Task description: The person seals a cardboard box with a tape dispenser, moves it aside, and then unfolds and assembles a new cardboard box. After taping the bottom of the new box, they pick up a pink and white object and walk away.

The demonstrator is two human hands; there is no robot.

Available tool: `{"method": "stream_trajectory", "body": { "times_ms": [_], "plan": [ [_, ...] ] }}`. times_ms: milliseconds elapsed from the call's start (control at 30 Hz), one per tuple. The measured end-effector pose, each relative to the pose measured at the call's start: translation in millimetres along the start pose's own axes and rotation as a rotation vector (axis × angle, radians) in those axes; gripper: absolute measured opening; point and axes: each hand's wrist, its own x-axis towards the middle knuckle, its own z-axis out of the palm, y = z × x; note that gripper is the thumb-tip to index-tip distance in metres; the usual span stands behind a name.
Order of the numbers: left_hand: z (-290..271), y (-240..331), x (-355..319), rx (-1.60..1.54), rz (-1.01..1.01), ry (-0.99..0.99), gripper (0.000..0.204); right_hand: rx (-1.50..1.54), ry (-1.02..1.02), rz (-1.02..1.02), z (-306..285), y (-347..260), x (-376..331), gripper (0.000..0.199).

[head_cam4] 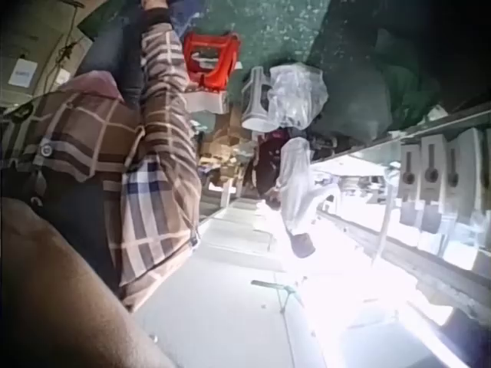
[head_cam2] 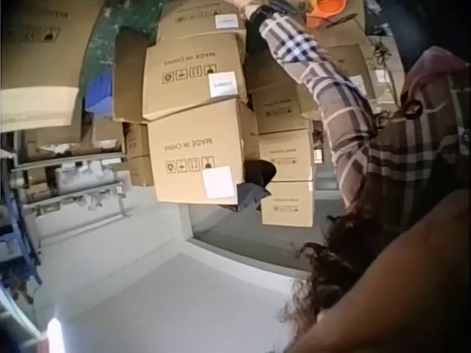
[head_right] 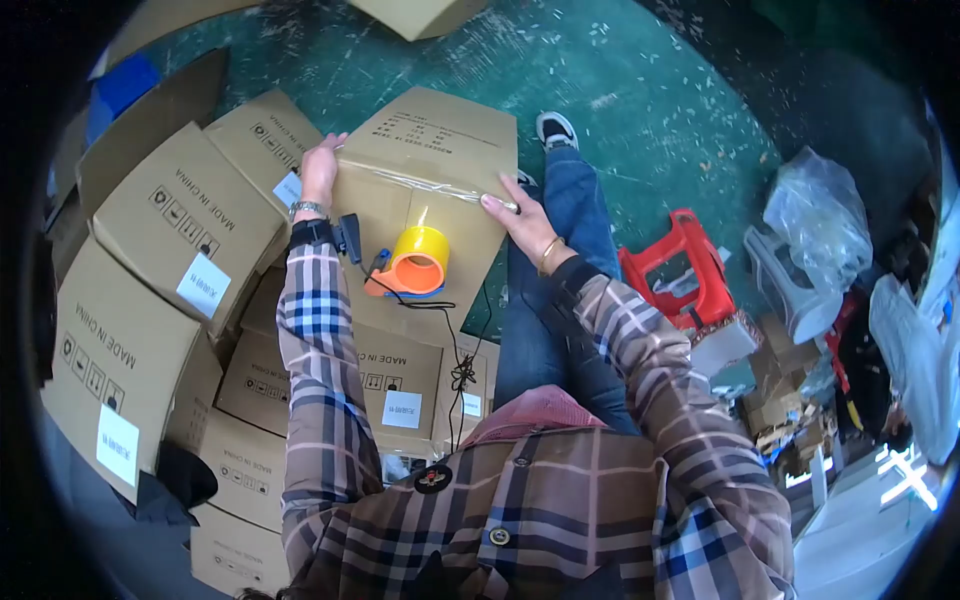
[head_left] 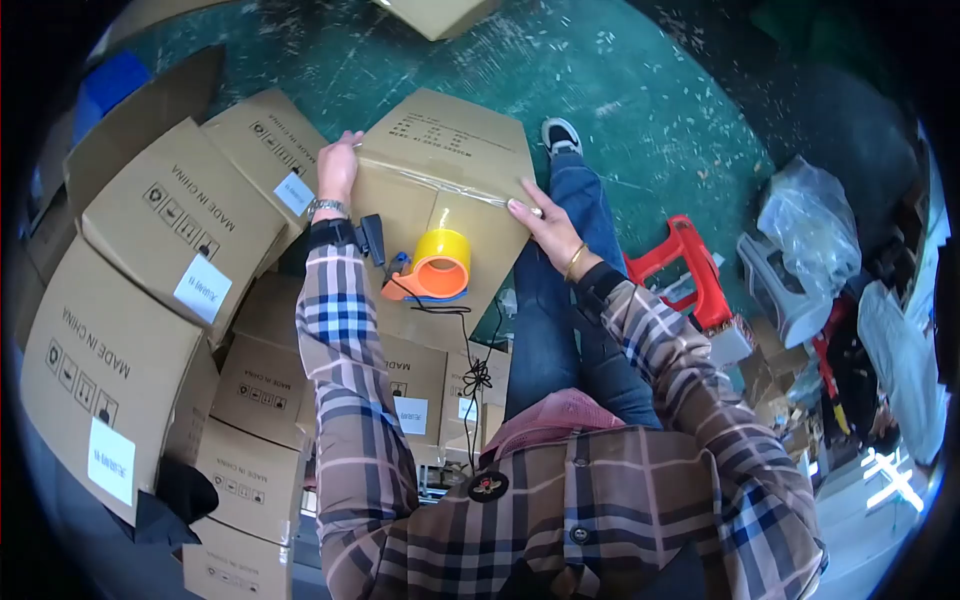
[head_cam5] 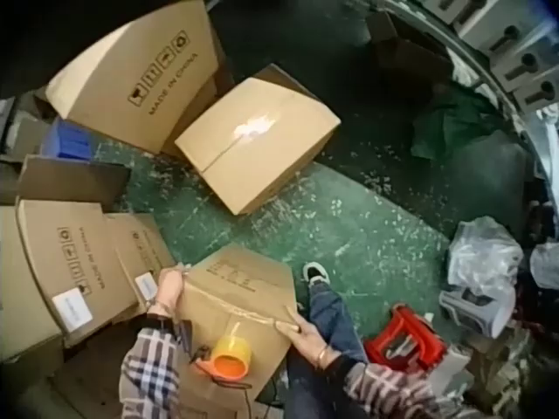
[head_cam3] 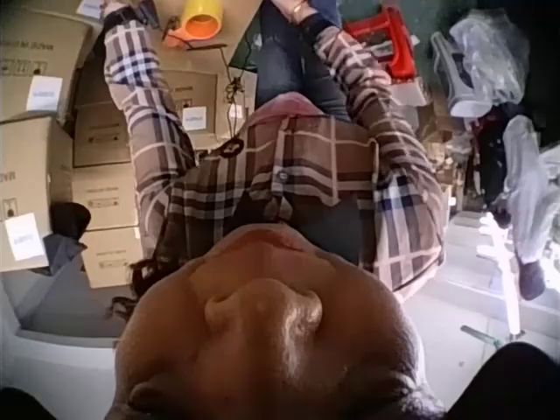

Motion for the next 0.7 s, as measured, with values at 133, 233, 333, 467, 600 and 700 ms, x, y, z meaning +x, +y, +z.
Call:
{"method": "stream_trajectory", "body": {
  "times_ms": [133, 233, 333, 467, 600, 700],
  "plan": [
    [6, 24, 4, 0.058, -0.35, -0.086, 0.047, -0.086, -0.037, -0.133, -5, -8, 3, 0.057],
    [11, 42, -13, -0.1, -0.351, -0.153, 0.046, -0.092, -0.018, -0.16, -15, -28, 5, 0.055],
    [15, 72, -12, -0.22, -0.269, -0.189, 0.046, -0.151, 0.044, -0.196, -32, -67, 8, 0.053],
    [11, 103, 43, 0.206, -0.049, -0.031, 0.053, -0.437, 0.113, -0.366, -31, -128, 22, 0.05],
    [43, 120, 29, 0.114, -0.025, 0.138, 0.06, -0.907, 0.331, -0.78, -19, -156, -4, 0.038],
    [2, 96, -3, -0.239, 0.045, 0.354, 0.061, -1.119, -0.129, -1.032, 22, -155, -63, 0.03]
  ]
}}
